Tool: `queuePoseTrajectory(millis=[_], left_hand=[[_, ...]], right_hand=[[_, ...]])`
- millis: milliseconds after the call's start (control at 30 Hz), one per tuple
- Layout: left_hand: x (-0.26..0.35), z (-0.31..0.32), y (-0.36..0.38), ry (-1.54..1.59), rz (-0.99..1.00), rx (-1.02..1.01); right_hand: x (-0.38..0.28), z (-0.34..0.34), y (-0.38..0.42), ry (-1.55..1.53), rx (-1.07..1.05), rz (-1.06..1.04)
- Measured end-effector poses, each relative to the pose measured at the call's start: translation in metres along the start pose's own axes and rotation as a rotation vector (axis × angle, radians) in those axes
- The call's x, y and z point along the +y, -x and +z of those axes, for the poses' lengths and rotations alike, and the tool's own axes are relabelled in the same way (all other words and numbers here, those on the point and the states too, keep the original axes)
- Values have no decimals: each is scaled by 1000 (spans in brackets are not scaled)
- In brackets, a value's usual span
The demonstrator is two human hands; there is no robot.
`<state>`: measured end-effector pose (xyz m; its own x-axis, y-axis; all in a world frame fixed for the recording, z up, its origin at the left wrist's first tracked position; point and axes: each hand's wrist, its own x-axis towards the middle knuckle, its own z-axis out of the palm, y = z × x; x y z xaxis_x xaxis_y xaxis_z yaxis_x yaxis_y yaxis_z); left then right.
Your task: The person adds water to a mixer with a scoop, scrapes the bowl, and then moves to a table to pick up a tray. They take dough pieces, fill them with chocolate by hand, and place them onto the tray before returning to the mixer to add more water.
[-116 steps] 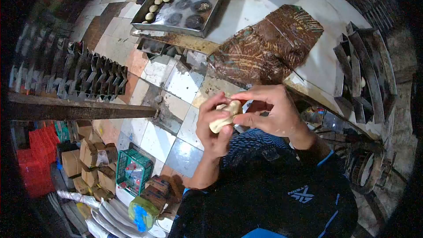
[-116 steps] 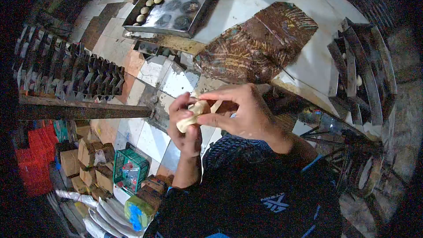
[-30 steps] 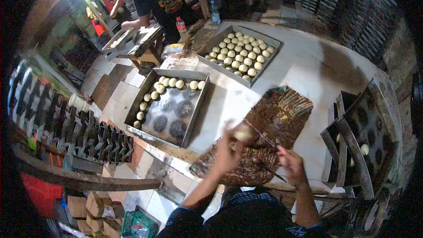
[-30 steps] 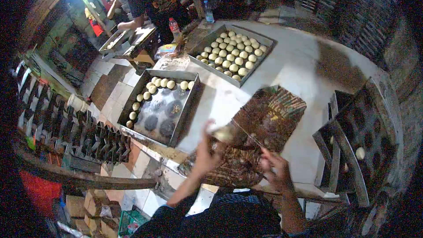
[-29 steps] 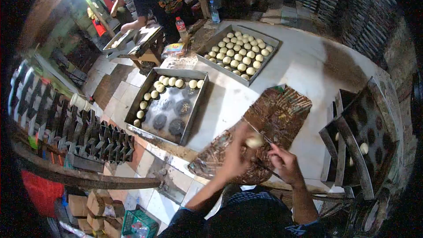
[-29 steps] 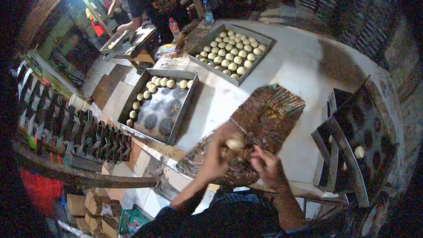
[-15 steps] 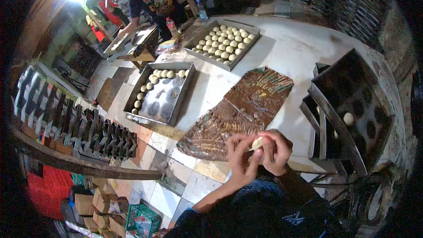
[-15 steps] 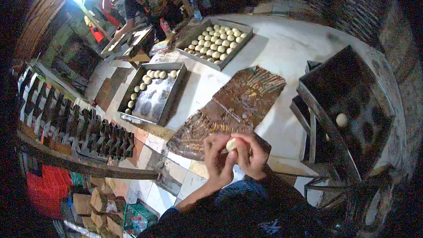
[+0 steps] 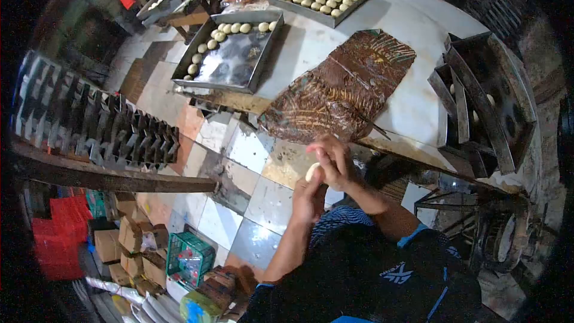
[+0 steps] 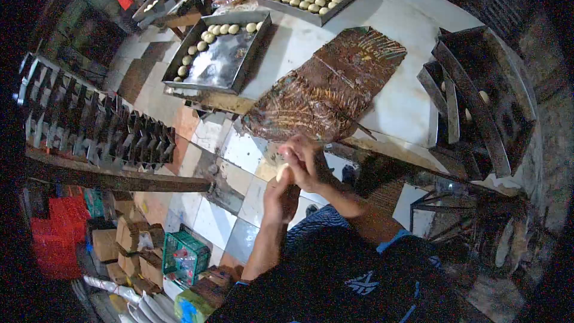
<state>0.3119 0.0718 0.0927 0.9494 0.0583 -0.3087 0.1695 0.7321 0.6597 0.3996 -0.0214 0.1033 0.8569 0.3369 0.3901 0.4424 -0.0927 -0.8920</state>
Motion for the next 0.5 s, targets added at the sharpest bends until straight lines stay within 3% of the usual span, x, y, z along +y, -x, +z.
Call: queuePoseTrajectory(millis=[33,100,167,233,267,400,500], left_hand=[[10,-7,3,50,-161,89],[13,-12,-3,103,-168,-23],[14,-15,-13,62,-201,-40],[30,0,-20,-46,-100,-169],[35,5,-25,-11,-62,-187],[47,7,-54,-187,67,-106],[59,1,-74,-216,17,-41]], right_hand=[[13,-4,5,-145,-57,99],[36,-31,4,72,-54,283],[106,-70,4,670,151,233],[114,-105,-5,1083,-127,430],[135,-111,-8,1143,-212,445],[132,-111,-21,957,-149,294],[162,-116,-28,752,-183,168]])
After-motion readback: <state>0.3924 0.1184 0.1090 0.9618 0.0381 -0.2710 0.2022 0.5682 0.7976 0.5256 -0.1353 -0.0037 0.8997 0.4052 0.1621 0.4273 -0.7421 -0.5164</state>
